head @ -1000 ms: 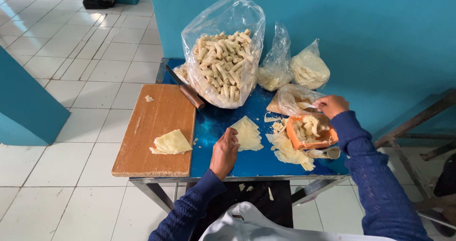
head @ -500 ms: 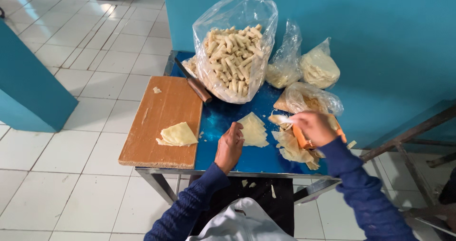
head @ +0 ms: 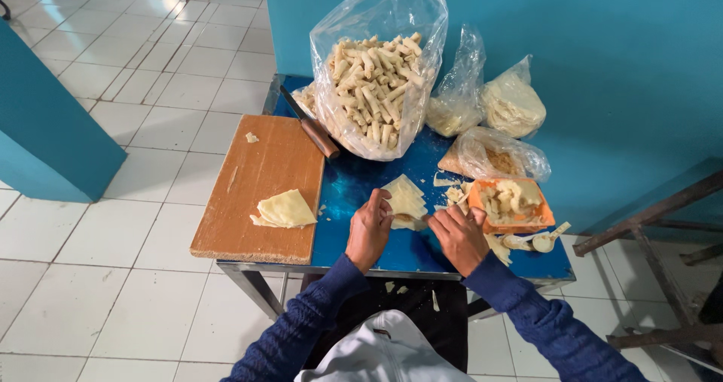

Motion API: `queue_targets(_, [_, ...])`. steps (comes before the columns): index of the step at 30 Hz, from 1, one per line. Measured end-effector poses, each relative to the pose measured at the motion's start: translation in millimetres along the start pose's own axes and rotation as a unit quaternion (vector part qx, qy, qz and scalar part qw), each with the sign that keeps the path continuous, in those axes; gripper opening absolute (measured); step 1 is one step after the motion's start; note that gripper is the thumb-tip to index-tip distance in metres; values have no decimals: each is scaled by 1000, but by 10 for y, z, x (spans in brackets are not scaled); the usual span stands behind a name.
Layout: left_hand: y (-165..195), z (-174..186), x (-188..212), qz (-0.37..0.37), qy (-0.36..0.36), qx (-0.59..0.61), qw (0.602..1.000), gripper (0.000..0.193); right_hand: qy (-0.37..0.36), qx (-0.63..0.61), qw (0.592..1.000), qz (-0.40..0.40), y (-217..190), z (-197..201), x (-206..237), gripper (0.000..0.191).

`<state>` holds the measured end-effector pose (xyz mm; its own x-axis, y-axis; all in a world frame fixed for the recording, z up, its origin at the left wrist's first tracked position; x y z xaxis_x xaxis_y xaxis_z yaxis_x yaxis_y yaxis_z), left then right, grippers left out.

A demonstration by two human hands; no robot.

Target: The person sits at a small table and folds thin square dough wrappers around a scoop of filling to make filled snack pieces. They use a spoon to place filling from an orange container onto a wrapper, fold the wrapper over the filling by hand, and set the finished piece aside, repeating with more wrappers.

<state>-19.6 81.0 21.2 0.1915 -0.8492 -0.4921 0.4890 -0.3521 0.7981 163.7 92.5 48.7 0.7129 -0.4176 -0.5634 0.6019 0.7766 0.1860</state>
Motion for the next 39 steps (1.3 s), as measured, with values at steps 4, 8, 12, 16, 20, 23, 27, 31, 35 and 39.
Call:
queue_targets(4, [3,-10,-11,-22,4,3,1000,43,20,12,1000,8,-34,2,78,27])
queue_targets(8, [-65,-64,-28,9,-36,-17,999,42,35,4,999,-21,81,-12,63,17])
queue_targets(12, [-44,-58,-40,-35,-51,-3,998,47,101,52,989,-99,551,204,108,26])
queue_targets(16, [-30,-33,-23,-63,-99,-3,993,55,-1,223,943,-248,1463,419,251,17])
queue_targets(20, [-33,-64,5,-38,-135,-30,990,46,-105,236,903,-344,1998,201,158,14])
queue_targets(23, [15,-61,4,-82,-111,-88,987,32,66,226,946,-223,1656,275,-19,27])
queue_targets(27, [-35,-71,-1,-69,-107,-70,989,26,83,-145,976,-138,669,119,-15,15])
queue_targets(31, [-77,-66,-26,-56,-96,-54,992,25,-21,-112,976,-184,-174,35,158,22])
queue_targets(35, [-74,-67,-38,-57,-94,-55,992,24,-2,-24,979,-202,-327,53,198,31])
queue_targets(39, [-44,-54,-27,-79,-91,-54,991,25,39,-15,973,-228,-203,-59,180,28])
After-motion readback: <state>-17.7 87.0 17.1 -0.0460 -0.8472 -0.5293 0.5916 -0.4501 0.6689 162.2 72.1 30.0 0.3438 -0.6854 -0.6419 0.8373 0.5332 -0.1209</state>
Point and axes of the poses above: each hand's wrist, its own x-axis away from the middle knuckle, its own z-axis out of the back of the hand, y = z × x, the point moved 6 cm from there along -x, towards the middle knuckle, and after that the axes turned 6 degrees about -x, right-handed, at the moved point
